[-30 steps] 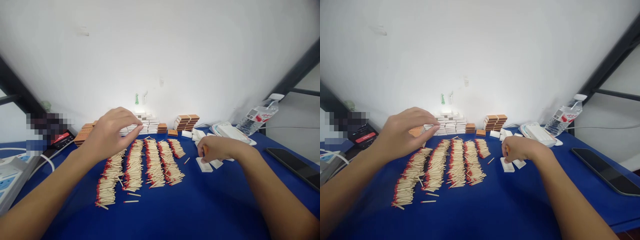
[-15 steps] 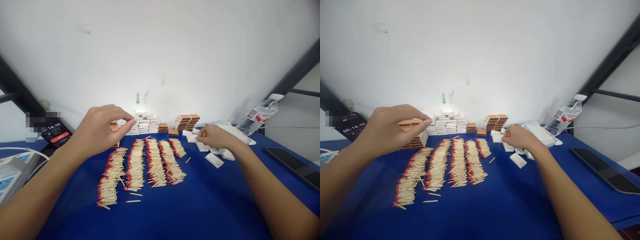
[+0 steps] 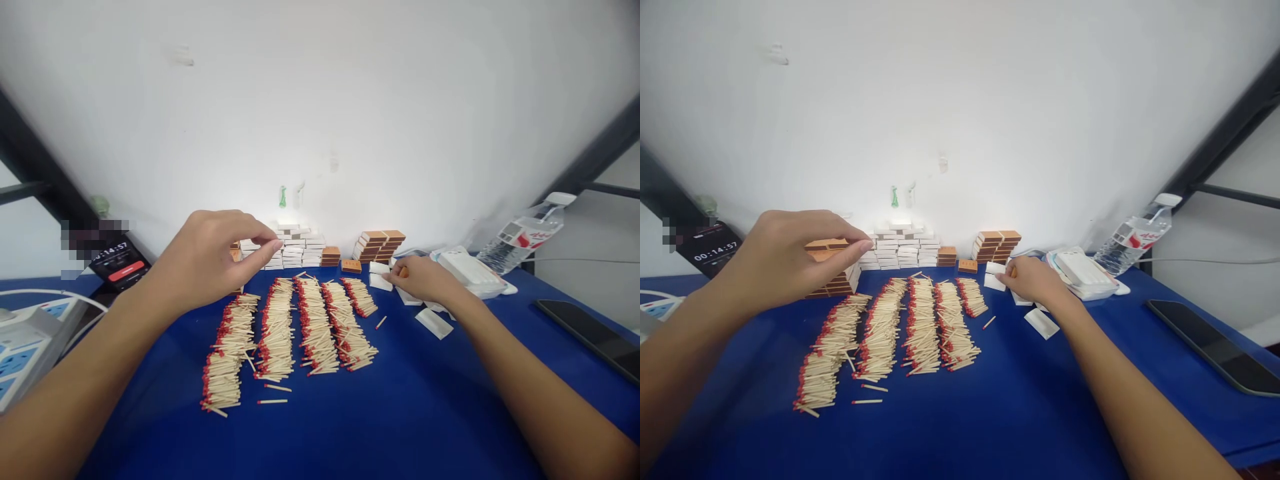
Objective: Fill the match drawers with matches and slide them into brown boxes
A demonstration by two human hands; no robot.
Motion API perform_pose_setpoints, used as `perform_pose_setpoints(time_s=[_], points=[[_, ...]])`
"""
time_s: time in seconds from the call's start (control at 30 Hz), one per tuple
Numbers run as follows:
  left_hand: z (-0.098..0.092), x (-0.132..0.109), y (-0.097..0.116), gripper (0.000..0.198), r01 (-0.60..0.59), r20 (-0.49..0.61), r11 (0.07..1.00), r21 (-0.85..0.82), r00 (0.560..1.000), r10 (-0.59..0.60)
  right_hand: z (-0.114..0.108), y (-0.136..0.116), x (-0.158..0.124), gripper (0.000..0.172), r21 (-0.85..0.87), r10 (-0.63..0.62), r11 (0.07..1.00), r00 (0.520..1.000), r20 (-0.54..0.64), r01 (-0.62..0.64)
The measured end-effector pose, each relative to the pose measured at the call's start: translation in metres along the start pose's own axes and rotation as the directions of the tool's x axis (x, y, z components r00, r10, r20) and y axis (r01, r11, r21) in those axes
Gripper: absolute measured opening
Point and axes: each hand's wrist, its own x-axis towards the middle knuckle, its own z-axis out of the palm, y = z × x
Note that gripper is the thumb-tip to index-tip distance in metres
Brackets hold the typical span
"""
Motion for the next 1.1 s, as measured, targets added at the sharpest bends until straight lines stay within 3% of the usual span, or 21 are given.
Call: perform_pose_setpoints(time_s=[0.1,0.2,0.27,0.33,0.47,0.6,0.67,0.73,0.83,0.9,1.0,1.1], points=[[0.001,0.0,0.0,0.025,-0.01,0.0,1.0,-0.012,1.0,0.01,-0.001,-0.008,-0.003,0.032,0.156,-0.118,0.979,0.987,-0.109,0.134],[0.004,-0.001,-0.002,0.024,-0.023,0.028,1.0,-0.016,0.999,0.024,0.006,-0.016,-0.004,0.031,0.227,-0.309,0.906,0.925,-0.224,0.357],[0.004,-0.001,-0.003,0.025,-0.024,0.033,1.0,-0.012,0.999,0.025,0.014,-0.02,-0.003,0.033,0.239,-0.385,0.864,0.887,-0.253,0.443],[0.002,-0.001,-0.004,0.026,-0.021,0.033,1.0,-0.012,0.999,0.022,0.02,-0.022,-0.004,0.035,0.279,-0.408,0.841,0.882,-0.236,0.464],[-0.003,-0.002,-0.009,0.022,0.008,0.076,1.0,-0.019,0.997,-0.007,0.016,-0.03,-0.012,0.042,0.413,-0.352,0.822,0.92,-0.173,0.392],[0.003,-0.005,-0.009,0.023,0.029,0.223,0.999,-0.031,0.975,-0.021,0.004,-0.053,-0.032,0.056,0.6,-0.304,0.739,0.946,-0.11,0.307],[0.015,-0.008,-0.002,0.021,0.015,0.277,1.0,-0.023,0.961,-0.008,0.0,-0.07,-0.044,0.066,0.718,-0.312,0.633,0.944,-0.106,0.29],[0.031,-0.012,0.011,0.02,-0.02,0.248,0.999,-0.038,0.968,0.029,0.0,-0.087,-0.057,0.069,0.868,-0.323,0.448,0.944,-0.067,0.215],[0.06,-0.019,0.036,0.023,-0.146,0.103,0.987,-0.074,0.983,0.153,0.001,-0.111,-0.072,0.055,0.997,-0.311,0.07,0.95,0.035,-0.014],[0.077,-0.024,0.053,0.031,-0.203,0.031,0.979,-0.033,0.978,0.204,0.002,-0.122,-0.079,0.045,0.987,-0.286,-0.105,0.954,0.086,-0.12],[0.094,-0.03,0.068,0.041,-0.145,-0.048,0.989,-0.037,0.988,0.144,0.003,-0.128,-0.085,0.043,0.969,-0.275,-0.175,0.953,0.123,-0.176],[0.098,-0.032,0.073,0.034,-0.005,-0.071,0.989,-0.147,0.997,-0.006,0.004,-0.127,-0.088,0.043,0.97,-0.269,-0.169,0.955,0.126,-0.176]])
